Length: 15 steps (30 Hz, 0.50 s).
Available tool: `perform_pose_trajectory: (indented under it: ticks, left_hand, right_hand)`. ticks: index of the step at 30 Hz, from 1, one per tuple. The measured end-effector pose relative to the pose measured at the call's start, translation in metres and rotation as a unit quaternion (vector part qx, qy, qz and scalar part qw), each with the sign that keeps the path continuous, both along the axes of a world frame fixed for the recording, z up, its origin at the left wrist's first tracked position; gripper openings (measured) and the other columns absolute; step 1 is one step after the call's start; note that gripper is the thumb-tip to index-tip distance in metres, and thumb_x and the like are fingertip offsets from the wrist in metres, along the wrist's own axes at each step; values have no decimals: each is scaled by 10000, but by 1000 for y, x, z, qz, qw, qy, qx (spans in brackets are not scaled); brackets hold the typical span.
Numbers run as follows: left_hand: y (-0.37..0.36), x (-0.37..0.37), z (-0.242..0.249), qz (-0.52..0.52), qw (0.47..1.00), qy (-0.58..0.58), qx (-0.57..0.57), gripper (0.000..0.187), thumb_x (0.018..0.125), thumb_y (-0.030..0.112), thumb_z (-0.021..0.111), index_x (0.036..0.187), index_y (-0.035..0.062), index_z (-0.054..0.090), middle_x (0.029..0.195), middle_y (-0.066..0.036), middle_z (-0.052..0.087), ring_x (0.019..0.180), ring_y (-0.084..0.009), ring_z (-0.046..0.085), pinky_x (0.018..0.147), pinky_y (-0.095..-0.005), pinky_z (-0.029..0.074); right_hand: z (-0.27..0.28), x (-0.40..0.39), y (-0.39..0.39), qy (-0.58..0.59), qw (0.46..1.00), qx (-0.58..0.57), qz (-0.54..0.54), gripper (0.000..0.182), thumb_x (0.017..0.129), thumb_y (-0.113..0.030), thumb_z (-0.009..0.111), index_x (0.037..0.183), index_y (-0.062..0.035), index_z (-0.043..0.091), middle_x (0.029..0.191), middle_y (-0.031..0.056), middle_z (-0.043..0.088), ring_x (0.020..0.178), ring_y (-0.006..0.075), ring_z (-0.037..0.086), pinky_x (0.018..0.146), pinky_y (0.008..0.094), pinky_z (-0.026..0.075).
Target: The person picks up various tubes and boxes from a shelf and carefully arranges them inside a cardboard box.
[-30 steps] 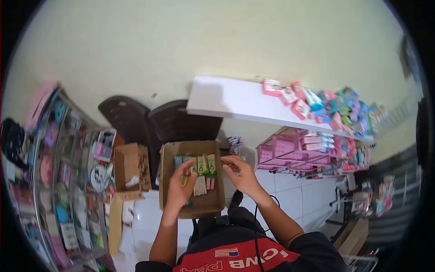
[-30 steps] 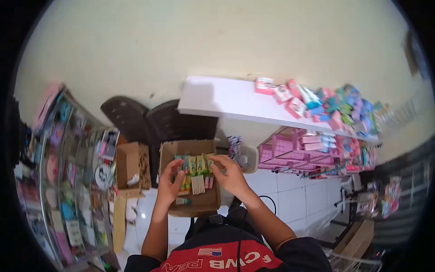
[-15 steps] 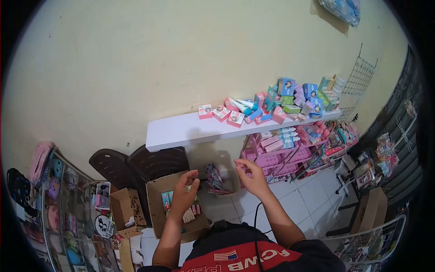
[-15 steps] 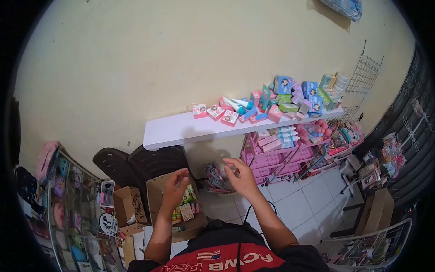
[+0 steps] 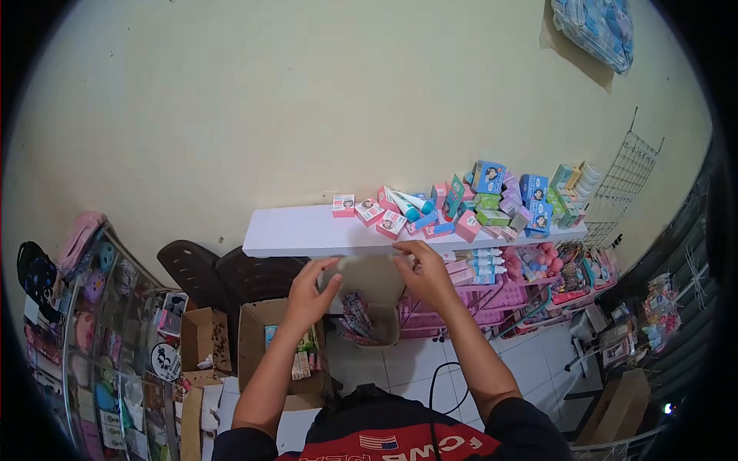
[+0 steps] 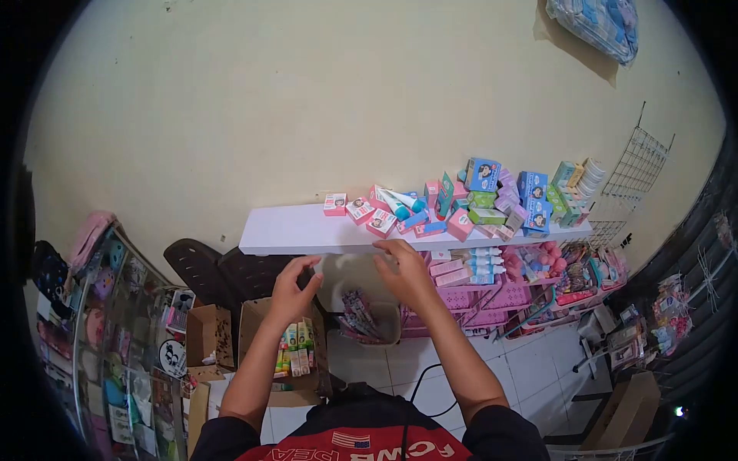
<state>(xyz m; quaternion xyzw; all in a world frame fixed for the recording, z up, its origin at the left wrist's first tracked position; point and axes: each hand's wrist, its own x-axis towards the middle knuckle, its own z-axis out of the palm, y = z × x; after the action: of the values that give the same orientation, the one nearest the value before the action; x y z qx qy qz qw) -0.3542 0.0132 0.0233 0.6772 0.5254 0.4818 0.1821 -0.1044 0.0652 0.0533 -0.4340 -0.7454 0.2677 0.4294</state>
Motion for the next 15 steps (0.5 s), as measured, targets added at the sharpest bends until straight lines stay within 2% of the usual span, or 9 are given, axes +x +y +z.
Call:
perform_pose_trajectory:
  ticks: [1, 4, 6, 8, 10, 12, 15]
  left_hand:
    - [9, -3, 0, 1, 999, 21, 35, 327, 889, 191, 681, 1184, 58, 632, 1125, -145, 644, 1060, -277, 623, 911, -352, 484]
    - [40, -11, 2, 14, 999, 35, 23, 335, 873, 190, 688, 1174, 59, 625, 1141, -151, 633, 1076, -303, 613, 923, -371, 483]
    - [68, -19, -3, 16, 998, 54, 28, 353, 861, 196, 698, 1174, 56, 617, 1157, -152, 624, 1092, -316, 604, 930, -383, 483]
    - [98, -26, -9, 19, 997, 71, 32, 372, 848, 203, 708, 1174, 53, 609, 1173, -153, 615, 1108, -330, 595, 937, -395, 483]
    - [127, -32, -13, 22, 990, 125, 63, 413, 819, 192, 740, 1184, 53, 606, 1205, -143, 603, 1120, -310, 585, 966, -397, 476]
    - [154, -38, -18, 9, 987, 144, 77, 455, 800, 214, 757, 1197, 59, 596, 1201, -148, 602, 1126, -319, 580, 965, -404, 476]
    - [191, -39, -31, 15, 981, 169, 95, 515, 752, 245, 795, 1192, 69, 594, 1166, -159, 605, 1102, -337, 582, 930, -424, 490]
  right_hand:
    - [1, -3, 7, 1, 1000, 3, -3, 297, 883, -146, 664, 1160, -41, 652, 1127, 146, 646, 1027, 280, 638, 880, 361, 501]
    - [-8, -15, 32, -36, 999, 28, -7, 311, 865, -162, 670, 1149, -36, 653, 1131, 152, 641, 1047, 304, 624, 924, 381, 491]
    - [-20, -23, 56, -82, 990, 113, 6, 309, 857, -162, 670, 1139, -36, 657, 1130, 155, 637, 1071, 319, 611, 942, 388, 482]
    - [-12, -35, 69, -92, 991, 99, 9, 308, 837, -150, 683, 1124, -41, 656, 1125, 153, 633, 1059, 320, 609, 927, 399, 487]
    - [-7, -45, 86, -184, 976, 119, 18, 304, 819, -147, 690, 1110, -62, 675, 1104, 143, 639, 1073, 329, 597, 946, 407, 481]
    - [-13, -54, 113, -202, 969, 141, 21, 356, 789, -131, 702, 1139, -72, 667, 1124, 139, 632, 1086, 332, 586, 950, 416, 482]
    - [-16, -67, 151, -344, 922, 173, 25, 462, 735, -130, 731, 1188, -95, 646, 1147, 121, 627, 1119, 316, 575, 949, 418, 486]
